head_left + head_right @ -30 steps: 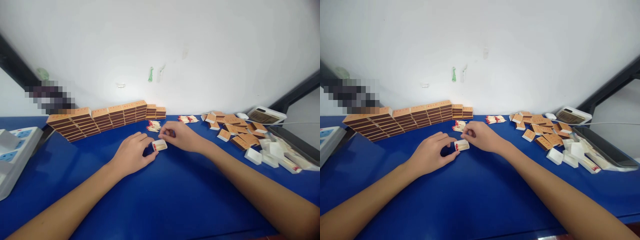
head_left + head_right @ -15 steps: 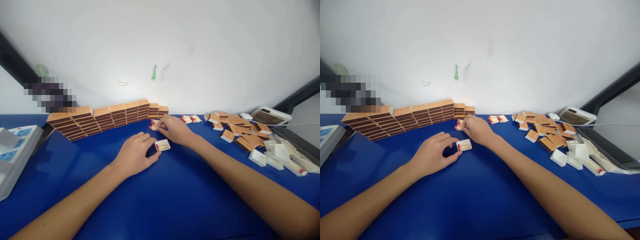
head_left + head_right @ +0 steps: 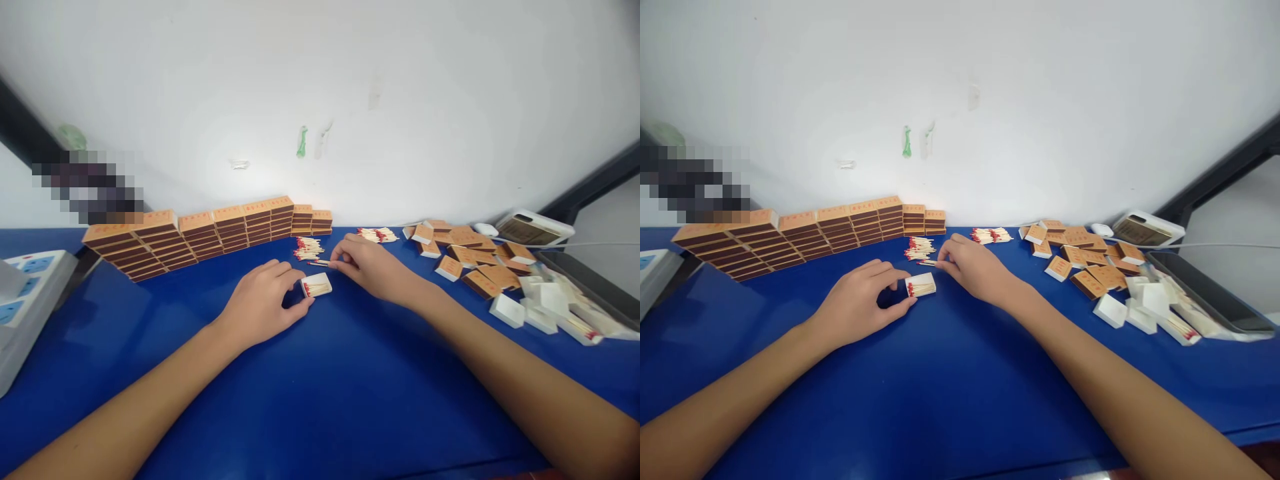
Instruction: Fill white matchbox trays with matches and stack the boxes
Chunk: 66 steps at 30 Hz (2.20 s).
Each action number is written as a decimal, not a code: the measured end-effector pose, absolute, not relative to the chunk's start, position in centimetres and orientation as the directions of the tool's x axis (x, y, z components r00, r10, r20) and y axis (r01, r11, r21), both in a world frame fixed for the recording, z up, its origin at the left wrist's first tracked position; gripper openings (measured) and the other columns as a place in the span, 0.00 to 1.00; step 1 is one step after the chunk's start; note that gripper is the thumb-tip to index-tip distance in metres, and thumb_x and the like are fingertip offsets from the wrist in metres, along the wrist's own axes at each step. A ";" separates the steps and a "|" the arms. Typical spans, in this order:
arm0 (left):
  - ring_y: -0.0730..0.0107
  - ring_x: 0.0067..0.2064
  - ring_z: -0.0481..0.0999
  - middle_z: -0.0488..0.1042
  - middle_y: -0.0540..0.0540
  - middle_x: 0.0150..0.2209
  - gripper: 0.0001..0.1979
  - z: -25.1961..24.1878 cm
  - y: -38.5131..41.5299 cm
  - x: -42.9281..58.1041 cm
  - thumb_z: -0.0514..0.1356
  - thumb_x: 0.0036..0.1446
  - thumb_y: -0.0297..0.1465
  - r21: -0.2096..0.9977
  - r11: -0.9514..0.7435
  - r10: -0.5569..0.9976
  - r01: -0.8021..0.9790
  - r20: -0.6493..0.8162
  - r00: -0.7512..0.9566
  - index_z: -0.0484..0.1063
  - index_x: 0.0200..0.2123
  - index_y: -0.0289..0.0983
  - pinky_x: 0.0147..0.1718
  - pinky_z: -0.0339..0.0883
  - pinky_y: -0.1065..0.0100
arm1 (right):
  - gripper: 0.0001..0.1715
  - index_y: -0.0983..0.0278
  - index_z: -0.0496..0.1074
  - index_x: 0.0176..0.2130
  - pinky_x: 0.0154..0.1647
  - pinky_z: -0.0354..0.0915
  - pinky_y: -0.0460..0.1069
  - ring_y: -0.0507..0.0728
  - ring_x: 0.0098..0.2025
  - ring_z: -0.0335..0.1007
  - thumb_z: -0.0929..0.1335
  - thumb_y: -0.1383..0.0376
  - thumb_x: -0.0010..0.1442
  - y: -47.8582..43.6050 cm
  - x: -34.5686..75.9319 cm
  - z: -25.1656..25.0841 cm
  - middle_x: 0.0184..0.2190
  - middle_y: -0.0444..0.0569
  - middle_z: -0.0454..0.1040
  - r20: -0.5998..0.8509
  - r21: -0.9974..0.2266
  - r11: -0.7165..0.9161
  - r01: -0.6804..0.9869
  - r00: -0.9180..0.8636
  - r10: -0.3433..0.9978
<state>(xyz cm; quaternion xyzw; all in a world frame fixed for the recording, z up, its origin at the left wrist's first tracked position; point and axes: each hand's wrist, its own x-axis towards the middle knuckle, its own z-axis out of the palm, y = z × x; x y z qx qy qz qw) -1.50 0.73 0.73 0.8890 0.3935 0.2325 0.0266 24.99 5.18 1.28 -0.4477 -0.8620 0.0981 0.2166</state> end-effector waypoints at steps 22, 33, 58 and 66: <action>0.60 0.39 0.74 0.76 0.47 0.35 0.12 0.8 0.7 -1.4 0.65 0.66 0.38 0.242 -0.697 0.708 0.675 0.383 0.594 0.79 0.47 0.38 0.37 0.68 0.60 | 0.03 0.63 0.76 0.40 0.37 0.62 0.50 0.55 0.36 0.68 0.70 0.67 0.68 4.3 23.7 1.9 0.36 0.48 0.71 0.283 -0.434 0.573 0.696 -0.498 0.820; 0.60 0.39 0.74 0.76 0.47 0.36 0.11 0.8 0.3 -1.0 0.64 0.67 0.38 0.243 -0.717 0.691 0.653 0.370 0.621 0.78 0.47 0.38 0.39 0.69 0.58 | 0.05 0.63 0.72 0.40 0.38 0.62 0.49 0.54 0.36 0.67 0.68 0.70 0.70 6.5 22.3 -0.2 0.39 0.47 0.71 0.317 -0.422 0.620 0.661 -0.533 0.784; 0.59 0.40 0.74 0.76 0.47 0.37 0.12 0.8 0.3 -1.1 0.64 0.66 0.38 0.217 -0.701 0.703 0.679 0.365 0.610 0.78 0.47 0.38 0.39 0.69 0.58 | 0.06 0.63 0.70 0.42 0.39 0.62 0.50 0.54 0.36 0.67 0.64 0.70 0.73 5.8 22.2 0.8 0.42 0.50 0.69 0.246 -0.336 0.589 0.735 -0.535 0.808; 0.60 0.38 0.73 0.75 0.47 0.34 0.10 0.9 0.5 -1.1 0.64 0.66 0.39 0.222 -0.637 0.752 0.738 0.387 0.533 0.78 0.42 0.38 0.38 0.68 0.59 | 0.07 0.62 0.70 0.43 0.37 0.62 0.50 0.54 0.36 0.68 0.63 0.68 0.74 2.3 22.2 2.7 0.43 0.50 0.71 0.223 -0.367 0.655 0.660 -0.622 0.751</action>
